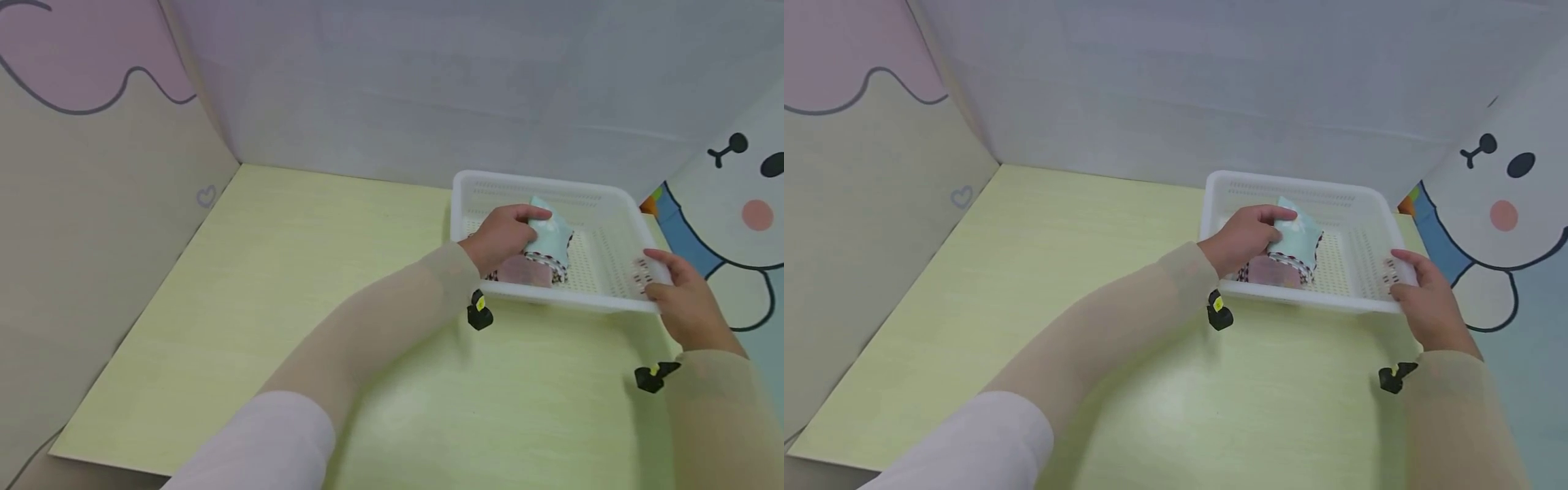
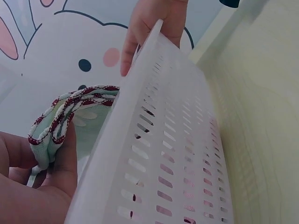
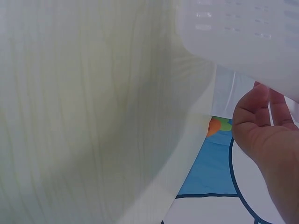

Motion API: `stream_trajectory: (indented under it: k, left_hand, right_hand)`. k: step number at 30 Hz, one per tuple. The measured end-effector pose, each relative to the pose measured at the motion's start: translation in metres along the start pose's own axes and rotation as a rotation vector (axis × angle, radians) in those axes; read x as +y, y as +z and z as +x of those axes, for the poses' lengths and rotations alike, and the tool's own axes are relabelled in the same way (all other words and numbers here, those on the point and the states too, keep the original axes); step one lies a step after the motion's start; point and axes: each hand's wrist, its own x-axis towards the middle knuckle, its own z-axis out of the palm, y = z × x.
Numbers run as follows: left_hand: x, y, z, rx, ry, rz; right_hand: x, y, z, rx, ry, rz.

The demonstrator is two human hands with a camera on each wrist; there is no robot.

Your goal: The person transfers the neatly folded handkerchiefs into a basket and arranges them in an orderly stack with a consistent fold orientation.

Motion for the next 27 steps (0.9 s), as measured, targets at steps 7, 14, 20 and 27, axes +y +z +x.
stream_trajectory:
  k: [7, 14, 20, 27]
  left_hand:
    - [-0.0049, 0.0016, 0.0028, 0.008, -0.011, 0.006]
    - [-0.0046, 0.0007, 0.0065, 0.024, 0.010, 0.033]
    - [-0.0056, -0.0002, 0.0077, 0.026, -0.014, 0.039]
    - [-0.0091, -0.0022, 0.0071, 0.031, -0.009, 0.061]
  right_hand:
    - [-0.0017, 0.0001, -0.0031, -0.001, 0.001, -0.020]
    - [-0.0032, 0.0013, -0.0025, 0.006, -0.007, -0.021]
    - [-0.0042, 0.0043, -0.0006, -0.002, 0.006, 0.014]
    - [-0.0068, 0.0055, 0.0007, -0.004, 0.000, 0.018]
